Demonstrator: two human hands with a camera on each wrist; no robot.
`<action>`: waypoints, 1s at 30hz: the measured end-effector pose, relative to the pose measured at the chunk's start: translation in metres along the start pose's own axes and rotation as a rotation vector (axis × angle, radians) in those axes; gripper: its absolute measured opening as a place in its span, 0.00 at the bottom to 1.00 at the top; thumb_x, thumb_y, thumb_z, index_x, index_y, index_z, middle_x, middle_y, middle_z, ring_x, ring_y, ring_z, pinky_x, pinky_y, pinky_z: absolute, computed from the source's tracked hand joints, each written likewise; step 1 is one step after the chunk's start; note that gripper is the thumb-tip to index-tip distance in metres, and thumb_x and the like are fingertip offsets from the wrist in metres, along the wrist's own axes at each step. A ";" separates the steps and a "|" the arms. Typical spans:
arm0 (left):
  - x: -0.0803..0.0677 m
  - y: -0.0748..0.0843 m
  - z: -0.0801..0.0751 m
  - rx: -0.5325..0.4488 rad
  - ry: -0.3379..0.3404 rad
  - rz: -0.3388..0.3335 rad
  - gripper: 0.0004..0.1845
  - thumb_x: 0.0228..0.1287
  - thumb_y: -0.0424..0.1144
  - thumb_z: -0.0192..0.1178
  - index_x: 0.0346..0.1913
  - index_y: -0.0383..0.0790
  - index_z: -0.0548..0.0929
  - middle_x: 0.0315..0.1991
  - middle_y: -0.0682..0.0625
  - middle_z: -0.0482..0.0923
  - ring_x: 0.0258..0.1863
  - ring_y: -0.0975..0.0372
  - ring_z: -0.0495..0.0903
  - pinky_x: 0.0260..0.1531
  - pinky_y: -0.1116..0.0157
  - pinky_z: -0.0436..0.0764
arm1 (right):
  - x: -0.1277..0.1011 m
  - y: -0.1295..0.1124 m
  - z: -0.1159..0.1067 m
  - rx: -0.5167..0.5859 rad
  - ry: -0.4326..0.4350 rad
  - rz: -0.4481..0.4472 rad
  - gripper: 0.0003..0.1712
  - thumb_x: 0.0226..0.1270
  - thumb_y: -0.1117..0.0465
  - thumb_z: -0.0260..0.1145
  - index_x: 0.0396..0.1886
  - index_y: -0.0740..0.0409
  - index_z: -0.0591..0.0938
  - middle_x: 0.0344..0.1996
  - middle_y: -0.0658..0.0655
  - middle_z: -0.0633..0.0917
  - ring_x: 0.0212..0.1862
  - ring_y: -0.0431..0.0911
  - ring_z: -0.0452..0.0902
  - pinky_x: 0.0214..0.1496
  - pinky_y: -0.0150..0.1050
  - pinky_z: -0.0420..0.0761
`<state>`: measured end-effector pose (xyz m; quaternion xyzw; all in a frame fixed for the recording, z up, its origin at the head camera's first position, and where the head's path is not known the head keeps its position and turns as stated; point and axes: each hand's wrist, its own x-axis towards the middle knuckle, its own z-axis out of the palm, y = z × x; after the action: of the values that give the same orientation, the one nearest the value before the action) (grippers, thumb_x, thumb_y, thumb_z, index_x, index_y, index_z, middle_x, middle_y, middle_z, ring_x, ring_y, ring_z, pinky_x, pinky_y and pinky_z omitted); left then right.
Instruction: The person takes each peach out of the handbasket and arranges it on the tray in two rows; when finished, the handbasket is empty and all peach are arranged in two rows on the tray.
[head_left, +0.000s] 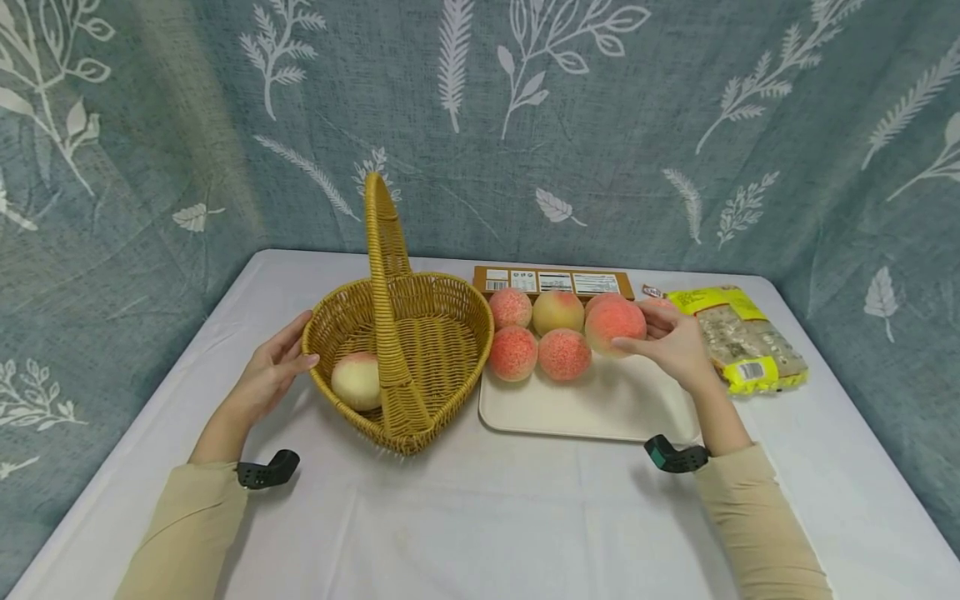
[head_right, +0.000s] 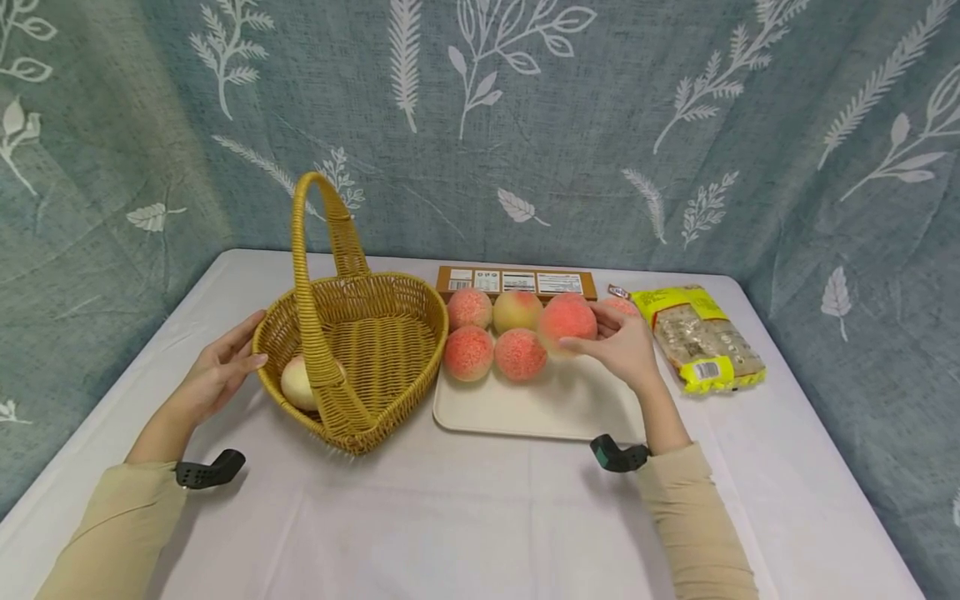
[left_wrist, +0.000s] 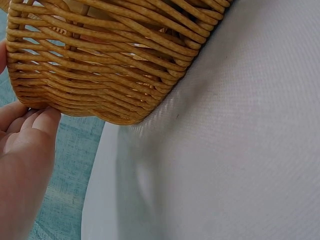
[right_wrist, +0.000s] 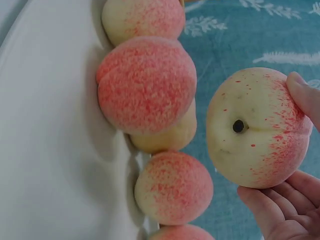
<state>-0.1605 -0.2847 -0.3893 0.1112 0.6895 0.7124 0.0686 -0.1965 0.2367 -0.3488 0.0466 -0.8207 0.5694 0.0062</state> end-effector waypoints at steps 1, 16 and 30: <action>0.000 0.000 0.000 -0.002 0.000 0.002 0.41 0.68 0.23 0.49 0.75 0.27 0.35 0.76 0.35 0.28 0.76 0.50 0.34 0.67 0.75 0.57 | 0.000 0.000 -0.001 0.003 0.008 -0.001 0.37 0.55 0.65 0.75 0.64 0.72 0.72 0.58 0.68 0.77 0.44 0.28 0.78 0.47 0.26 0.80; 0.000 0.001 0.000 -0.004 0.001 0.002 0.41 0.69 0.24 0.50 0.75 0.27 0.36 0.76 0.35 0.29 0.76 0.50 0.35 0.66 0.75 0.58 | -0.001 0.019 -0.008 -0.028 0.052 0.057 0.39 0.57 0.61 0.75 0.65 0.70 0.71 0.57 0.65 0.78 0.51 0.38 0.78 0.47 0.24 0.79; -0.001 0.000 0.000 -0.008 -0.003 0.006 0.41 0.69 0.23 0.49 0.75 0.26 0.36 0.76 0.34 0.28 0.76 0.52 0.36 0.66 0.75 0.58 | 0.000 0.036 -0.005 -0.124 -0.007 0.094 0.43 0.55 0.61 0.76 0.67 0.73 0.67 0.63 0.72 0.72 0.63 0.60 0.70 0.60 0.38 0.76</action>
<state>-0.1595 -0.2847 -0.3896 0.1141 0.6864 0.7151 0.0678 -0.1997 0.2537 -0.3802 0.0095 -0.8556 0.5172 -0.0208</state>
